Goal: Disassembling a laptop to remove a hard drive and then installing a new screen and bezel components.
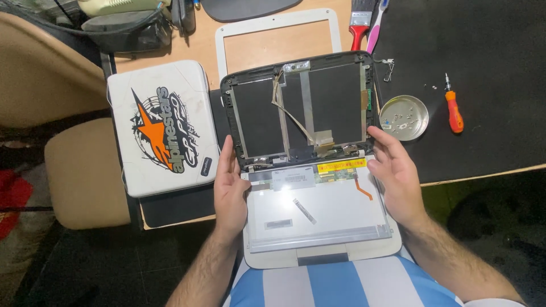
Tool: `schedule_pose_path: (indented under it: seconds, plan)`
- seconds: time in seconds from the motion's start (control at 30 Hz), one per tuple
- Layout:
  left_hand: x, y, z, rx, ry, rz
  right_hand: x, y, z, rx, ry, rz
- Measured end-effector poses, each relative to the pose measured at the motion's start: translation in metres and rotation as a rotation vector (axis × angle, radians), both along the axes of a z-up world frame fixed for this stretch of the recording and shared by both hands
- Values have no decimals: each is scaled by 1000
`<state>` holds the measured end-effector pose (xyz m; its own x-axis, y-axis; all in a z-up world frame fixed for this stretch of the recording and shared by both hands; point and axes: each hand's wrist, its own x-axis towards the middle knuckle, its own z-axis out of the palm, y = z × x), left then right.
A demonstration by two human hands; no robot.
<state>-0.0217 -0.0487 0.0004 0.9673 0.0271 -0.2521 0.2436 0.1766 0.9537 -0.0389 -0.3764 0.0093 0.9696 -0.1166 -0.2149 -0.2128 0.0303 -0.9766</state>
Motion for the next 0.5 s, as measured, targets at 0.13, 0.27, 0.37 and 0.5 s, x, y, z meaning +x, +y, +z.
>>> schedule_pose_path:
  seconds: [0.13, 0.27, 0.37, 0.5]
  plan:
    - [1, 1, -5, -3, -9, 6, -1, 6, 4, -9, -8, 2]
    - [2, 4, -11, 10, -18, 9, -3, -3, -11, -34, -36, -16]
    - [2, 5, -9, 45, -45, -14, -2, -6, -14, -67, -178, -42]
    - [0, 6, 6, 237, -166, -87, 0, -17, -14, -388, -539, -82]
